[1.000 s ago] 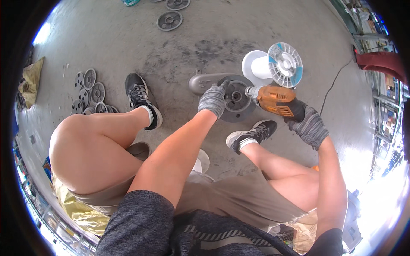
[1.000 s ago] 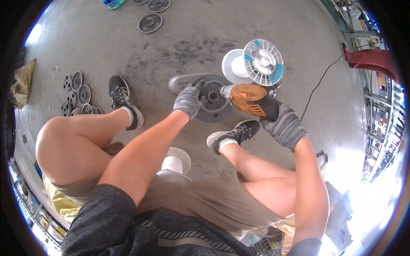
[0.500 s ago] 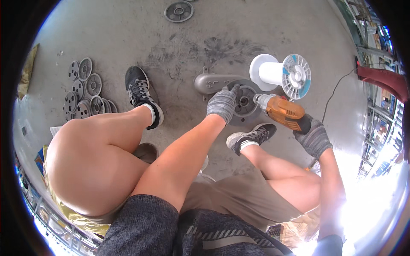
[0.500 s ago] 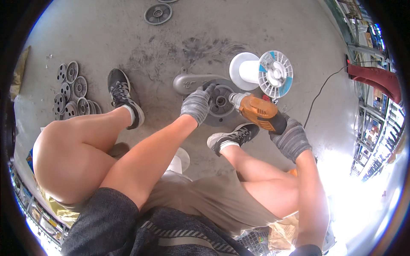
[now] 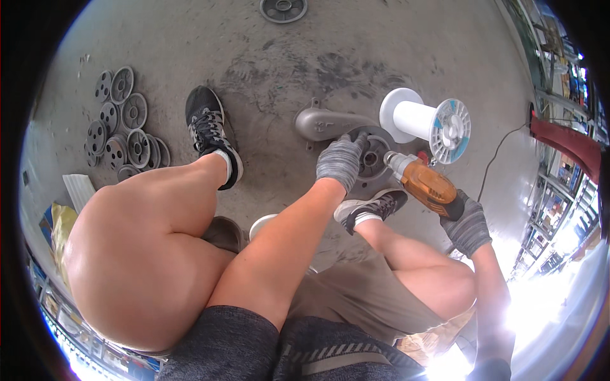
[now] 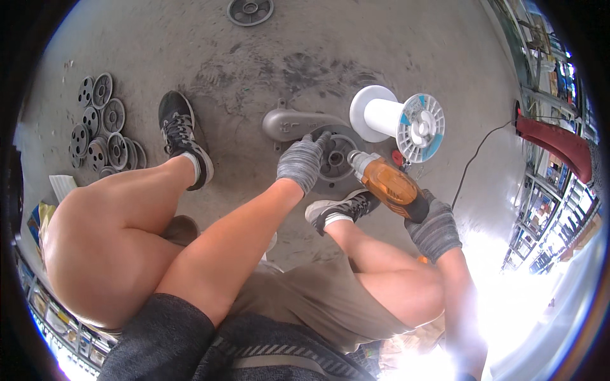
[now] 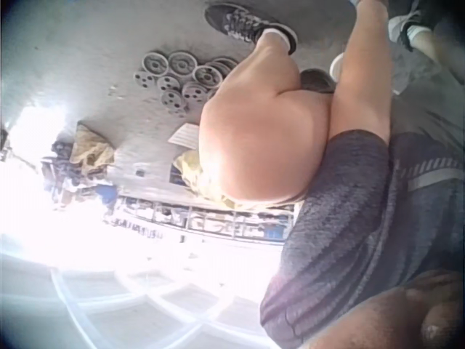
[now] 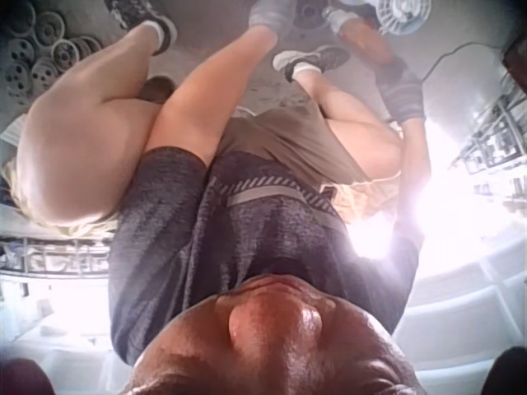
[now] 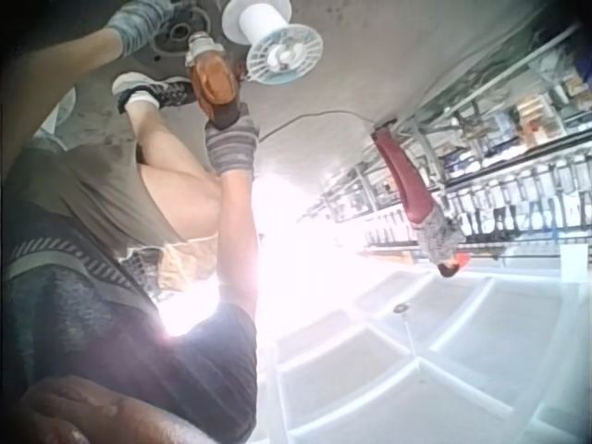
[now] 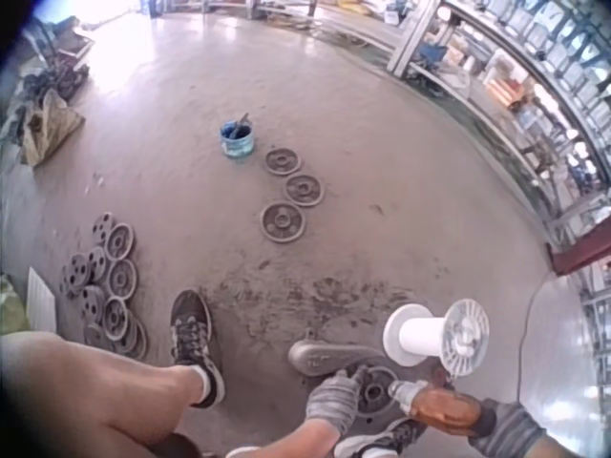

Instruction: The person is using a handheld power drill to drill holes into metal circular components in a factory setting.

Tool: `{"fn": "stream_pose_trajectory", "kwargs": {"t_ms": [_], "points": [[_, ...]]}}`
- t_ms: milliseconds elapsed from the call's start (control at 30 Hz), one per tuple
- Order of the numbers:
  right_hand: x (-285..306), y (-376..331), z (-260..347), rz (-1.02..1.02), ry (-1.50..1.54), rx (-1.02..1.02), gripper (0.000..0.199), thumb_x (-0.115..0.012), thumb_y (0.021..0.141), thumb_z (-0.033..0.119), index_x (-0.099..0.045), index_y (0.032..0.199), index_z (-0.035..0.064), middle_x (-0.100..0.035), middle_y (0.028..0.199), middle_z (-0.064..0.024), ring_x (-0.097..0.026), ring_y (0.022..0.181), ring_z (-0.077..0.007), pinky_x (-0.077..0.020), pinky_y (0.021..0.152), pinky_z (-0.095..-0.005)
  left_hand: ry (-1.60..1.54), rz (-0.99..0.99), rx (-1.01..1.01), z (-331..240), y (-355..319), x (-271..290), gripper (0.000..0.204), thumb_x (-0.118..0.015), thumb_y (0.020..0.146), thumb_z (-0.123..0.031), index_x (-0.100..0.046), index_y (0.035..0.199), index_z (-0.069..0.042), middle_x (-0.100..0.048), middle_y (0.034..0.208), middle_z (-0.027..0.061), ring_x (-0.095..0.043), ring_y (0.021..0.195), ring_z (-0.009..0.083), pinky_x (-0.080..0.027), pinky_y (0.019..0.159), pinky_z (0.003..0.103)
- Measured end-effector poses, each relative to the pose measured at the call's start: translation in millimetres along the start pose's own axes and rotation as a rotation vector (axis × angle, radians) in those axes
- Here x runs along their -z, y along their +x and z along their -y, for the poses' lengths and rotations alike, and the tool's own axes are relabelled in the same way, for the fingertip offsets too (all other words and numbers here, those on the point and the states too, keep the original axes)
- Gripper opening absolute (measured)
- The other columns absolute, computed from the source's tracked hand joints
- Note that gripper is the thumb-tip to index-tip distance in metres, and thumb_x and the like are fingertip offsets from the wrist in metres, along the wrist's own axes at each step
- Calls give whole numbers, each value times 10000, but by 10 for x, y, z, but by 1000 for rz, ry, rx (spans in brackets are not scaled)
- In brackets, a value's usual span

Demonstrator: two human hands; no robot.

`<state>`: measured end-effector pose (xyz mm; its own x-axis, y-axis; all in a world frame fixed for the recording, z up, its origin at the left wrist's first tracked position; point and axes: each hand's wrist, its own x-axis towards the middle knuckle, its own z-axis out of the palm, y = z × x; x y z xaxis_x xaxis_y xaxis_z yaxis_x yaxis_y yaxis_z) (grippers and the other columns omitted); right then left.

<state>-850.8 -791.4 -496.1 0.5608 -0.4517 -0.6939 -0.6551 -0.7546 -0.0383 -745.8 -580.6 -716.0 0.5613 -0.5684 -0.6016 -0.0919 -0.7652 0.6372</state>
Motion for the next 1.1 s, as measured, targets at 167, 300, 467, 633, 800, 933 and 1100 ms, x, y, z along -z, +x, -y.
{"fn": "stream_pose_trajectory", "kwargs": {"t_ms": [167,300,467,633,800,933,1100], "points": [[23,5,-54,-15,23,0,428,-742,822,82,-657,1235,10,-758,1045,-233,-735,1007,-399,-584,888,-415,8,-5,-34,-17,-6,6,574,-514,1033,-43,-477,1576,-224,-600,1409,192,-651,1262,348,-572,1019,454],[49,20,-54,10,2,6,429,-745,826,88,-660,1240,10,-760,1046,-226,-739,1008,-390,-583,892,-408,4,-25,-35,22,22,-46,556,-505,1043,-51,-480,1574,-217,-601,1410,192,-650,1262,348,-568,1022,454],[66,5,-10,8,25,17,409,-742,834,101,-670,1229,25,-764,1049,-213,-738,1002,-390,-584,892,-409,-39,6,-34,33,32,-40,621,-573,1001,-57,-467,1585,-238,-556,1481,214,-645,1264,377,-564,1033,480],[59,26,2,12,-31,-23,358,-737,830,12,-674,1182,22,-766,1056,-128,-734,970,-229,-573,907,-342,-32,-10,-39,38,37,-56,618,-577,1000,-61,-470,1583,-236,-548,1495,212,-642,1268,377,-562,1038,479],[40,34,-62,-6,-47,16,357,-735,820,13,-673,1171,24,-765,1054,-143,-737,971,-262,-574,908,-352,0,-51,-49,28,9,-72,526,-497,1058,-76,-490,1564,-221,-596,1426,188,-644,1268,351,-561,1032,452],[65,36,-11,-4,-87,10,387,-744,813,64,-669,1190,23,-760,1052,-200,-732,998,-358,-578,902,-399,-2,-41,-44,20,13,-47,551,-505,1040,-55,-489,1566,-218,-597,1424,187,-647,1262,350,-563,1029,454],[55,35,-29,5,-72,-7,434,-757,804,104,-663,1218,17,-758,1054,-242,-728,1025,-422,-585,894,-432,-4,-10,-26,2,26,-39,584,-519,1016,-29,-489,1568,-217,-601,1413,188,-651,1255,347,-566,1026,456]]}}
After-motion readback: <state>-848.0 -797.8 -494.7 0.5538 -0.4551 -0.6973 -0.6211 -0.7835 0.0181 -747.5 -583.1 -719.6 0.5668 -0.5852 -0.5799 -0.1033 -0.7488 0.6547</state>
